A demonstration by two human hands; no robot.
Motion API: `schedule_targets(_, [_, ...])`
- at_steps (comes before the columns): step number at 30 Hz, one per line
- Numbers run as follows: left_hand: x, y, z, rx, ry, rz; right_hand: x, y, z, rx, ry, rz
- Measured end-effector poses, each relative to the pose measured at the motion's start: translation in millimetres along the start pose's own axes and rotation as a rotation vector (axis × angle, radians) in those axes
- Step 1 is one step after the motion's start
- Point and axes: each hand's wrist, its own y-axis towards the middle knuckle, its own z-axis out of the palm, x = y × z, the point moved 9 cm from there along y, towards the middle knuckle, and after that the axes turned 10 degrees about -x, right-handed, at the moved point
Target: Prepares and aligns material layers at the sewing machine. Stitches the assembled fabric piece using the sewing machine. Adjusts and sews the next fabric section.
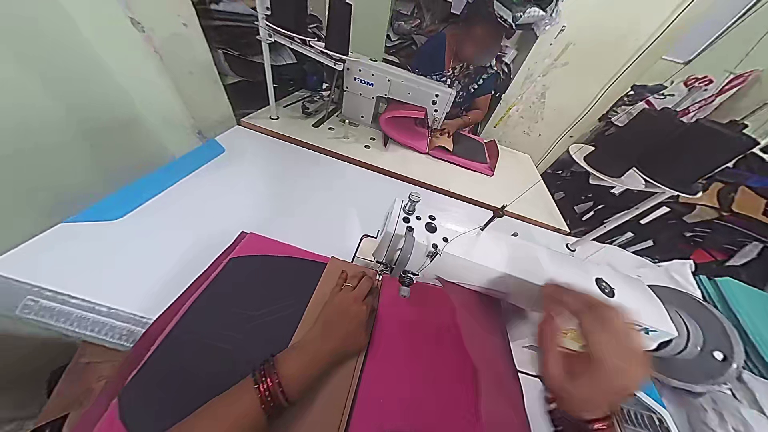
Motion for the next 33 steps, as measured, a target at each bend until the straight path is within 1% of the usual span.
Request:
schedule_targets(1, [0.0,0.6,0.2,0.007,-0.001,-0.003,-47.1,11.9,-8.4,0.058,-0.141,0.085])
schedule_targets(2, [-0.1,1.0,0.5,0.007,-0.002,0.000,-102.2,16.8,-11.5,0.154,-0.257,0.217])
schedule_targets(3, [-0.3,1.0,0.5,-0.001,0.001,0.005,-158.6,12.7,-12.8,0.258,-0.351,0.380])
schedule_targets(4, [-0.9,1.4,0.2,-0.011,0.007,0.011,-205.0,2.7,-13.9,0.363,-0.434,0.554])
schedule_targets(5, [-1.5,1.7,-0.2,-0.013,0.009,0.013,-235.8,-10.6,-15.0,0.469,-0.499,0.719])
schedule_targets(6, [-2.1,2.3,-0.8,-0.023,0.015,0.016,-252.4,-22.7,-17.0,0.543,-0.558,0.831])
schedule_targets(7, [-2.1,3.1,-0.8,-0.022,0.016,0.012,-258.4,-30.1,-20.3,0.550,-0.567,0.878])
schedule_targets(8, [-1.6,4.4,0.1,-0.005,0.011,0.003,-257.1,-34.8,-25.7,0.503,-0.546,0.885])
schedule_targets(10, [-0.2,5.0,1.8,0.041,0.005,-0.013,-244.7,-54.0,-47.1,0.282,-0.472,0.905])
schedule_targets(12, [-0.2,6.1,0.5,0.004,0.010,0.008,-224.9,-89.3,-68.9,0.031,-0.420,0.952])
schedule_targets(13, [0.0,7.2,0.2,-0.019,0.006,0.016,-216.1,-110.3,-73.9,-0.060,-0.395,0.976])
schedule_targets(14, [0.3,8.0,0.2,-0.034,-0.001,0.019,-212.1,-132.3,-73.5,-0.113,-0.346,1.005])
schedule_targets(16, [0.4,6.4,0.6,-0.026,0.000,0.019,-207.7,-164.9,-67.1,-0.157,-0.246,1.091])
schedule_targets(17, [0.6,5.3,0.4,-0.022,0.001,0.019,-201.6,-169.3,-67.4,-0.184,-0.202,1.116])
schedule_targets(18, [0.8,5.6,-0.6,-0.041,0.006,0.026,-190.6,-161.9,-70.1,-0.242,-0.160,1.093])
schedule_targets(19, [1.6,5.9,-0.6,-0.044,-0.005,0.017,-172.5,-145.8,-72.9,-0.305,-0.107,1.019])
schedule_targets(20, [3.1,5.6,0.1,-0.027,-0.030,-0.003,-145.9,-127.1,-72.0,-0.329,-0.024,0.911])
schedule_targets(21, [4.6,5.3,0.6,-0.018,-0.050,-0.014,-111.9,-110.3,-62.8,-0.274,0.101,0.798])
schedule_targets(22, [6.0,4.9,0.5,-0.010,-0.073,-0.017,-71.4,-97.4,-45.6,-0.159,0.236,0.667])
schedule_targets(24, [8.0,1.5,-0.7,0.023,-0.143,-0.029,21.0,-83.7,0.9,0.166,0.420,0.381])
schedule_targets(26, [6.2,-2.4,-5.8,0.033,-0.190,-0.006,98.0,-92.1,44.6,0.407,0.415,0.049])
schedule_targets(27, [3.6,-7.0,-8.4,0.020,-0.194,0.022,122.3,-103.5,62.7,0.484,0.392,-0.077])
schedule_targets(28, [0.9,-13.6,-11.3,-0.014,-0.185,0.053,137.0,-115.3,79.0,0.572,0.374,-0.134])
schedule_targets(29, [-1.7,-21.3,-14.5,-0.062,-0.174,0.085,144.3,-126.1,94.3,0.689,0.349,-0.131])
schedule_targets(30, [-3.8,-29.5,-17.4,-0.113,-0.150,0.118,147.6,-134.2,107.3,0.834,0.330,-0.088])
schedule_targets(32, [-7.0,-42.3,-20.3,-0.176,-0.076,0.163,153.1,-138.3,121.4,0.989,0.300,-0.033])
schedule_targets(33, [-8.6,-45.3,-20.5,-0.179,-0.041,0.166,156.8,-141.4,126.1,1.100,0.292,-0.014])
